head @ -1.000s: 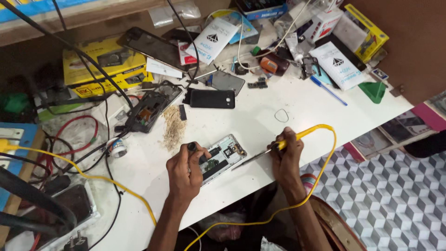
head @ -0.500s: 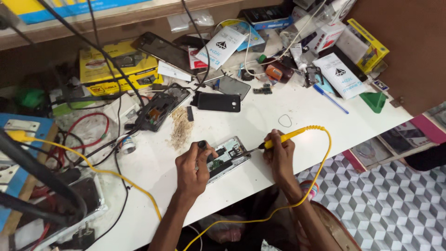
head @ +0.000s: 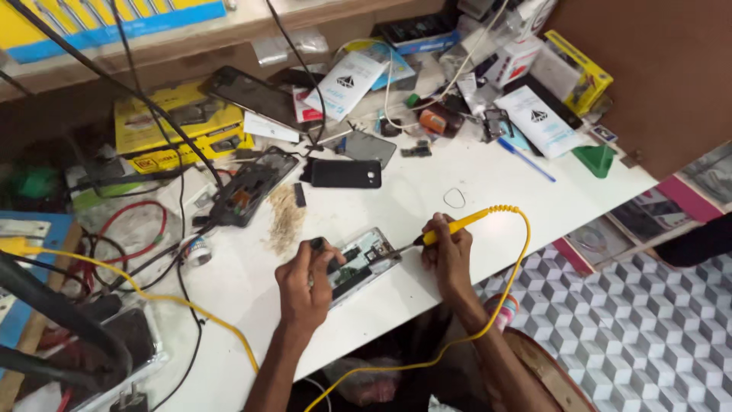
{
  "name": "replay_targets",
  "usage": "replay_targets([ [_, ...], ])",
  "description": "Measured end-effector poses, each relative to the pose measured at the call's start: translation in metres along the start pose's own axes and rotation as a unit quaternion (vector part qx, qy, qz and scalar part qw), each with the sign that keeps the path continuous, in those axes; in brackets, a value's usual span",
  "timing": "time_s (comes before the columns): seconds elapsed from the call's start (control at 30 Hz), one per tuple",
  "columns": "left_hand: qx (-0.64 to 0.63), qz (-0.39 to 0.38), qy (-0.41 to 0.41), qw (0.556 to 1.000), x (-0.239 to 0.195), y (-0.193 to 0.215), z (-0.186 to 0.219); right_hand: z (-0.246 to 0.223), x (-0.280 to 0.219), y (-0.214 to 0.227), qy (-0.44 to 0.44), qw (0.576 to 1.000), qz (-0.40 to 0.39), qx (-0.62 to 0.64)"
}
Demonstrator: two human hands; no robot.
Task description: The person uses a soldering iron and tweezers to work on a disassembled mobile phone motherboard. They repeatedly apply heat to various points on the circuit board while holding the device steady.
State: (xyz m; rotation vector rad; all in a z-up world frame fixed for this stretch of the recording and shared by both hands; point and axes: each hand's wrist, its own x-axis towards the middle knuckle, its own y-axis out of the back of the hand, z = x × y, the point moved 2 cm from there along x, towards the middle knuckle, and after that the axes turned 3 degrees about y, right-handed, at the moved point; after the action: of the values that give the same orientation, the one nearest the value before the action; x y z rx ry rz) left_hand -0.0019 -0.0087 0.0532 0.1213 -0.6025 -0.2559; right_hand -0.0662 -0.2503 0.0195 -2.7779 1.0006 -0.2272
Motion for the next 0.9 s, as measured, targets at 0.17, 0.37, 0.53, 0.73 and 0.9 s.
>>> replay_targets([
  [0.17,0.032,0.001,0.052,0.998,0.001,0.001,-0.006,0.008,-0.002,0.004,0.005,0.999,0.032,0.039],
  [0.37,0.001,-0.004,0.037,0.999,0.003,0.001,-0.002,0.01,0.002,0.01,0.003,0.989,0.06,0.132],
  [0.53,0.03,-0.007,0.065,0.997,0.008,0.002,-0.005,0.015,0.009,0.012,-0.018,0.982,0.069,0.175],
  [0.73,0.023,-0.007,0.039,0.999,0.007,0.0,-0.003,0.013,0.009,0.012,-0.026,0.986,0.059,0.153],
  [0.9,0.017,-0.014,0.029,0.999,0.004,-0.001,-0.008,0.014,0.006,0.014,-0.011,0.986,0.045,0.158],
])
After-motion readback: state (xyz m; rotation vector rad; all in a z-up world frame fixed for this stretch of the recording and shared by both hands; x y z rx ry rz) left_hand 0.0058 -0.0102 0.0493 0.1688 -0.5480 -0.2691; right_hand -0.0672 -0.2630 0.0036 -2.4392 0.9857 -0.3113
